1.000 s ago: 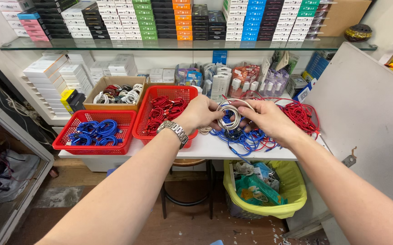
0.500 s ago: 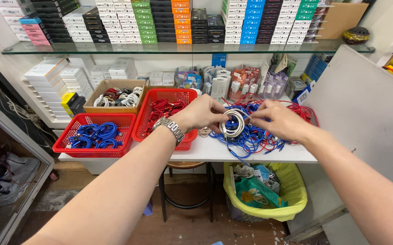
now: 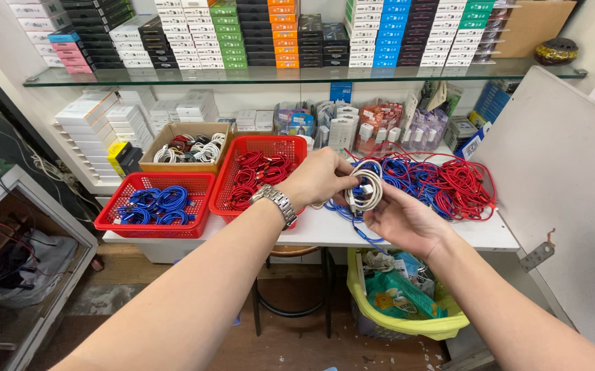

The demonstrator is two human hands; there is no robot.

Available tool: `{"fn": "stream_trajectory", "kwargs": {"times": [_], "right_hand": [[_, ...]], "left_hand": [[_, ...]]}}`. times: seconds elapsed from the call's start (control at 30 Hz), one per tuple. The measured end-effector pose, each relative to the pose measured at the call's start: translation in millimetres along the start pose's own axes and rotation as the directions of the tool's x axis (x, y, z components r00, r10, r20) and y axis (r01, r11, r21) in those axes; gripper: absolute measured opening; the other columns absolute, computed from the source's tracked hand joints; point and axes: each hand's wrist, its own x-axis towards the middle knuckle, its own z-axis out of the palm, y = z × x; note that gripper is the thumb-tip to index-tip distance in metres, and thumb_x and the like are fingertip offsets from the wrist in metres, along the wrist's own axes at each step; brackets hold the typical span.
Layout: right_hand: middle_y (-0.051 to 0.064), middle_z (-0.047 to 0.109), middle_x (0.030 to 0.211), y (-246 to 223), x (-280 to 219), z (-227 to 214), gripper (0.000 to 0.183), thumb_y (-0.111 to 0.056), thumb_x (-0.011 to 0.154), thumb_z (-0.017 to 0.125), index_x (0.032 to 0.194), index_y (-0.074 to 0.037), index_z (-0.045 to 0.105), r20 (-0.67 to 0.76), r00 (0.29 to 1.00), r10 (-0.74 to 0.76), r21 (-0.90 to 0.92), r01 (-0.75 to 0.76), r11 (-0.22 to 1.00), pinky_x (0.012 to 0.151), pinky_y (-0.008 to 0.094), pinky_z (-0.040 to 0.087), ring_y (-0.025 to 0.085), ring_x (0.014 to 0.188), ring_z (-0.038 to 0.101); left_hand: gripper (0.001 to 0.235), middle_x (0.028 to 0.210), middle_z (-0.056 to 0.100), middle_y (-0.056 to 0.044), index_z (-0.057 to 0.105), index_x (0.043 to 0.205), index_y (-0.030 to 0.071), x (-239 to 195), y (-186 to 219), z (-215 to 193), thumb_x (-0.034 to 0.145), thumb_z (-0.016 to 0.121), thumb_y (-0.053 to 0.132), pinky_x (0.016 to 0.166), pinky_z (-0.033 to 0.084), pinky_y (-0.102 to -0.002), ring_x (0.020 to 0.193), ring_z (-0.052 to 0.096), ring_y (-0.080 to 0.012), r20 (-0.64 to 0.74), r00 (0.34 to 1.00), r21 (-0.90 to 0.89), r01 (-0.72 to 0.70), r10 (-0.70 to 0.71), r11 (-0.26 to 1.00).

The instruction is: The person untangles and coils red, blue, and white USB cables and power adapters, then places them into red baskets or a cardboard box on a table. The person handles each item individually, separating tangled sections before coiling and storing them.

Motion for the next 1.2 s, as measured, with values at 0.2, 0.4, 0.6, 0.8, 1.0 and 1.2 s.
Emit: {"fn": "stream_trajectory", "kwargs": {"times": [0.2,0.4,0.6,0.8,1.0,1.2], "right_hand": [[0.001,0.073,0.115,-0.8,-13.8,38.7,0.039,-0.037,0.092,0.065,0.121,-0.010,0.069,-0.209,0.934,-0.288,-0.624,0.099,0.775,0.086,0.033,0.055,0.014,0.105,0.066],[0.010,0.066,0.099,-0.3,-24.5,63.0,0.032,-0.020,0.083,0.077,0.113,-0.010,0.071,0.354,0.820,-0.449,-0.921,0.223,-0.320,0.081,0.034,0.054,0.020,0.090,0.067],[0.007,0.070,0.096,-5.1,-23.8,85.5,0.021,-0.017,0.090,0.071,0.109,-0.008,0.073,0.358,0.779,-0.514,-0.933,0.282,-0.223,0.075,0.034,0.054,0.023,0.081,0.069],[0.005,0.075,0.092,20.7,-5.9,75.7,0.023,-0.020,0.095,0.067,0.111,-0.006,0.076,0.320,0.845,-0.428,-0.932,0.361,0.017,0.075,0.031,0.055,0.015,0.082,0.069],[0.009,0.068,0.098,23.6,27.5,47.2,0.031,-0.023,0.105,0.062,0.120,0.003,0.073,-0.221,0.871,-0.440,-0.602,0.233,0.764,0.075,0.031,0.051,0.015,0.083,0.060],[0.000,0.073,0.107,34.2,74.6,50.5,0.042,-0.018,0.094,0.063,0.133,-0.004,0.061,-0.220,0.970,-0.099,-0.382,0.008,0.924,0.083,0.028,0.055,0.013,0.092,0.065]], "left_hand": [[0.014,0.071,0.076,-0.016,0.078,0.095,0.000,1.8,-10.8,1.4,0.088,0.072,0.011,0.063,0.061,-0.032,0.060,0.076,-0.0194,-0.143,0.990,0.237,0.042,-0.008,0.971],[0.011,0.070,0.070,-0.022,0.078,0.086,0.000,11.7,-28.6,13.0,0.082,0.075,0.010,0.072,0.058,-0.041,0.071,0.074,-0.0329,-0.246,0.960,0.348,-0.041,0.134,0.936],[0.008,0.077,0.069,-0.027,0.078,0.080,-0.002,18.5,-52.8,17.5,0.079,0.074,0.005,0.075,0.059,-0.045,0.080,0.072,-0.0410,-0.397,0.898,0.475,0.024,0.190,0.880],[0.013,0.070,0.073,-0.024,0.077,0.080,-0.004,16.0,-68.9,0.8,0.081,0.074,0.008,0.071,0.061,-0.041,0.071,0.076,-0.0339,-0.484,0.875,0.273,0.191,-0.037,0.943],[0.014,0.069,0.076,-0.013,0.079,0.089,-0.003,-7.3,-63.3,-21.3,0.084,0.074,0.009,0.061,0.064,-0.029,0.060,0.078,-0.0186,-0.431,0.838,-0.198,0.274,-0.334,0.941],[0.014,0.073,0.077,-0.013,0.080,0.092,-0.002,-29.6,-69.7,-33.9,0.084,0.077,0.008,0.058,0.060,-0.026,0.062,0.076,-0.0172,-0.472,0.805,-0.213,0.291,-0.359,0.933]]}}
